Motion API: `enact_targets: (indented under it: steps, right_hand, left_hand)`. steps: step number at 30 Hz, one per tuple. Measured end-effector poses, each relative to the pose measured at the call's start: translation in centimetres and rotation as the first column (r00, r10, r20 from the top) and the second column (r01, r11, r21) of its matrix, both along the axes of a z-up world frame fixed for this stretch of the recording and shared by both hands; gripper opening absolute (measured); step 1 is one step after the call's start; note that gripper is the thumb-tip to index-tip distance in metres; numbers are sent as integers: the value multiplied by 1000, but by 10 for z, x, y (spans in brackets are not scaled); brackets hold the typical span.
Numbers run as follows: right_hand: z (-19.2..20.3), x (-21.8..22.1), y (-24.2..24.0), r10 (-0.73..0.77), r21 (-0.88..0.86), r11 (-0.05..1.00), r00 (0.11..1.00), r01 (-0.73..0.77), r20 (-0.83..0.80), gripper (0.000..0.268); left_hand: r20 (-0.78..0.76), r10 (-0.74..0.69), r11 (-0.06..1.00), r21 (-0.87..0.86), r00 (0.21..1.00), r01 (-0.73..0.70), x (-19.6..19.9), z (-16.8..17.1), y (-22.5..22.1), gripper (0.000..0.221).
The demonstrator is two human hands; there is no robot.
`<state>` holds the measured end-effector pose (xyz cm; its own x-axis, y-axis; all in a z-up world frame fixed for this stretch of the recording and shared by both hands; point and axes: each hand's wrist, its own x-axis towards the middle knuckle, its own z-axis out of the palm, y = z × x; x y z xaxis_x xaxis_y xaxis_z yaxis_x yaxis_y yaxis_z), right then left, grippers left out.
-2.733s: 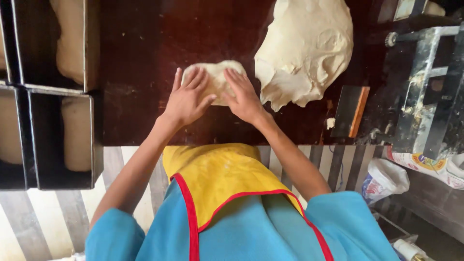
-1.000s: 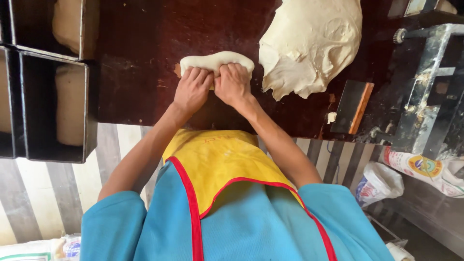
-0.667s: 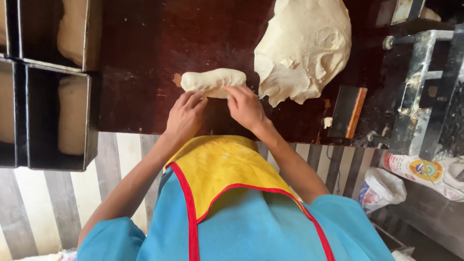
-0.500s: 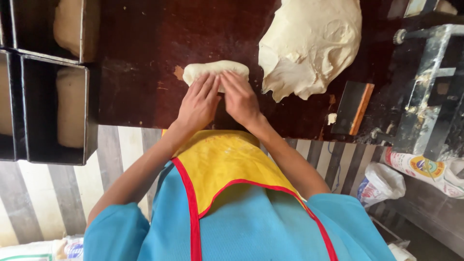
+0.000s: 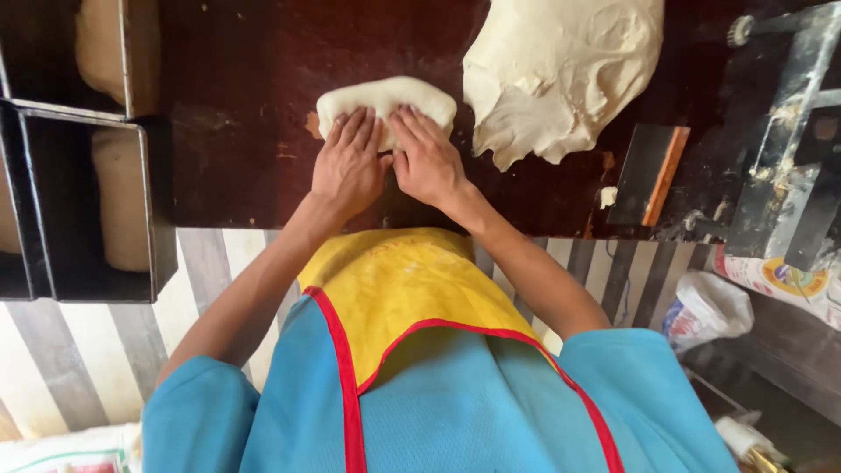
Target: Shaping, rolling, and cutting dough pieces to be placed into bread loaf pans.
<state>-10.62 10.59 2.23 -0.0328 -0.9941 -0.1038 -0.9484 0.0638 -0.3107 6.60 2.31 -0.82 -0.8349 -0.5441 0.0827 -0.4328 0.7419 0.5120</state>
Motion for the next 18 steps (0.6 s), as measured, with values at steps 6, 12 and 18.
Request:
enact_targets:
  steps: [6,12,18]
  right_hand:
    - [14,-3,27,-64,-29,997,956,75,287,39]
    - [30,-10,-16,-103,-154,978,967,142,232,35]
    - [1,-4,-15,51,101,994,999,-51,5,79]
  left_hand:
    - [28,-1,994,111,1000,-2,18,18,2,47]
    - [-174,94,992,101,980,-77,-11,32,-33,71]
    - [180,-166,958,263,970,115,-13,9,-37,93]
